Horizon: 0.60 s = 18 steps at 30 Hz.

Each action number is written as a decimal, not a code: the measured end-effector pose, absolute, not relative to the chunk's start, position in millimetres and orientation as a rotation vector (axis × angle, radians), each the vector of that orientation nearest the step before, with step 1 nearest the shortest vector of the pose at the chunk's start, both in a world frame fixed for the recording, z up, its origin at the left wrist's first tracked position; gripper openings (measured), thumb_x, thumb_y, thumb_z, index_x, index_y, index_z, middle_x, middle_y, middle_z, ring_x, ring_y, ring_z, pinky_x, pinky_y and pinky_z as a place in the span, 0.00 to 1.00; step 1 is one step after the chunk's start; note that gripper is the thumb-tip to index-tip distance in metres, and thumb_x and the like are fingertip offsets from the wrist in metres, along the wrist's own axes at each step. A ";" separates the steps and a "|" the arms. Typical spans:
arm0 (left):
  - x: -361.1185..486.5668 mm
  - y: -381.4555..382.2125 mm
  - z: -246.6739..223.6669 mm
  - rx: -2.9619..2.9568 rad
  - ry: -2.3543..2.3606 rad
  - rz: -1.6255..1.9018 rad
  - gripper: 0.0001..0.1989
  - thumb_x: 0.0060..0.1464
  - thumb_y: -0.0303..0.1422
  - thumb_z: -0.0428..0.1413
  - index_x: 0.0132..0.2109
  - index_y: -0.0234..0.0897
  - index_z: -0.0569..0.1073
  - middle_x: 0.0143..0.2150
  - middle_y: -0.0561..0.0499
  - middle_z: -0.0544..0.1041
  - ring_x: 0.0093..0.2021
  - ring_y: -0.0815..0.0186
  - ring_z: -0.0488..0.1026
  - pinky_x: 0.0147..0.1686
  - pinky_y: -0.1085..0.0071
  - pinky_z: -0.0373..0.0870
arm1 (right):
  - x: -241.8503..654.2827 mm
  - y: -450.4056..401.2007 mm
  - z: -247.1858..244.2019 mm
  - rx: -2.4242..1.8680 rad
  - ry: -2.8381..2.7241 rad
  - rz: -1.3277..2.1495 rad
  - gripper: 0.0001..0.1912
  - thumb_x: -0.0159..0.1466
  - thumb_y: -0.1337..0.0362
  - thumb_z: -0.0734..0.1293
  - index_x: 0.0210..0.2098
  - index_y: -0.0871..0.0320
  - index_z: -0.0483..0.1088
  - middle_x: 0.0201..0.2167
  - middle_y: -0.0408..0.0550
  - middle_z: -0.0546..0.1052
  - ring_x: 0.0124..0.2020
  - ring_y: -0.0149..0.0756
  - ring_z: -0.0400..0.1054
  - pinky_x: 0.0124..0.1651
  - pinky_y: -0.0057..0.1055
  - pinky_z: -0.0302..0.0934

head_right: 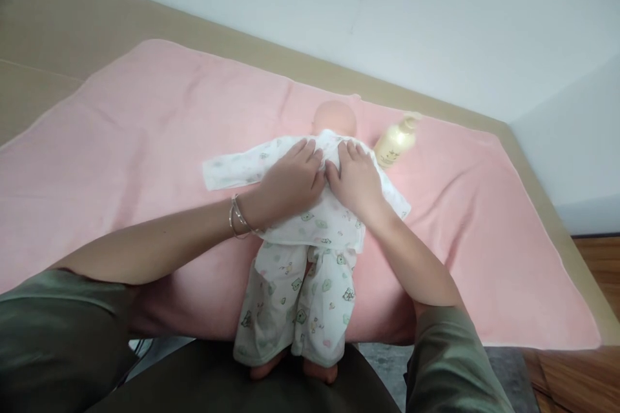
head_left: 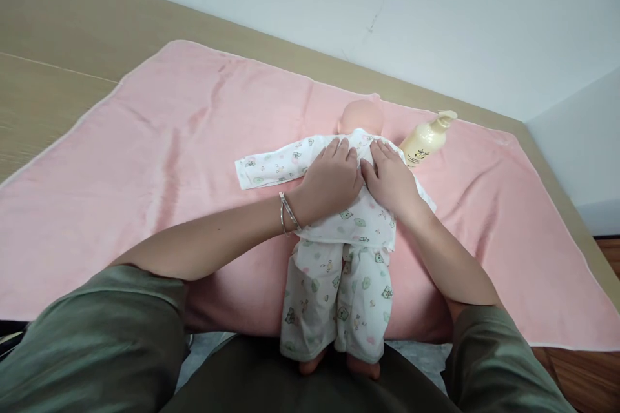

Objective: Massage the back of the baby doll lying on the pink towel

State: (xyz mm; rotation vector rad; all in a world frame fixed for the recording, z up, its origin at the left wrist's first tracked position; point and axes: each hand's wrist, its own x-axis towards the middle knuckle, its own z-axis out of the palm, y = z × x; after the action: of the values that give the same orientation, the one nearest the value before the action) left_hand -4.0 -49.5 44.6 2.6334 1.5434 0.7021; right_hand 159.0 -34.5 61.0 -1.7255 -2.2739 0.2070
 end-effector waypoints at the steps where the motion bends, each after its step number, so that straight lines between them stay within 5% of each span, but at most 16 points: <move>1: -6.2 -45.5 47.6 2.640 1.530 0.699 0.21 0.70 0.30 0.43 0.55 0.20 0.76 0.58 0.28 0.78 0.65 0.45 0.73 0.66 0.48 0.70 | 156.9 -38.0 60.5 -1.739 -2.273 0.178 0.30 0.75 0.59 0.55 0.70 0.69 0.64 0.72 0.66 0.67 0.75 0.60 0.58 0.75 0.60 0.54; 6: -16.4 -22.1 51.2 2.807 1.339 0.538 0.19 0.66 0.25 0.41 0.36 0.32 0.77 0.40 0.34 0.78 0.50 0.45 0.76 0.55 0.46 0.75 | 143.9 -62.9 65.2 -1.785 -2.285 0.025 0.23 0.77 0.62 0.55 0.62 0.62 0.72 0.66 0.62 0.75 0.71 0.58 0.66 0.65 0.55 0.68; 13: -6.3 -37.5 33.7 2.612 1.503 0.824 0.23 0.72 0.31 0.40 0.64 0.22 0.70 0.64 0.26 0.74 0.68 0.43 0.69 0.68 0.40 0.66 | 150.9 -53.5 72.9 -1.756 -2.272 0.049 0.15 0.75 0.64 0.56 0.43 0.54 0.74 0.51 0.56 0.83 0.52 0.52 0.76 0.44 0.42 0.71; 18: -2.6 -54.0 37.4 2.660 1.509 0.806 0.25 0.73 0.32 0.41 0.65 0.19 0.70 0.67 0.25 0.72 0.71 0.42 0.68 0.69 0.45 0.68 | 158.2 -37.0 68.3 -1.721 -2.230 0.106 0.13 0.74 0.63 0.57 0.42 0.54 0.72 0.45 0.54 0.82 0.46 0.51 0.75 0.43 0.41 0.68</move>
State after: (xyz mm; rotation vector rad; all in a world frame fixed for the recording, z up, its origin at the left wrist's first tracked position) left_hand -2.6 -54.0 37.4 2.6603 1.5086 0.8061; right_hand 158.2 -37.0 68.3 -1.7209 -2.2297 0.1061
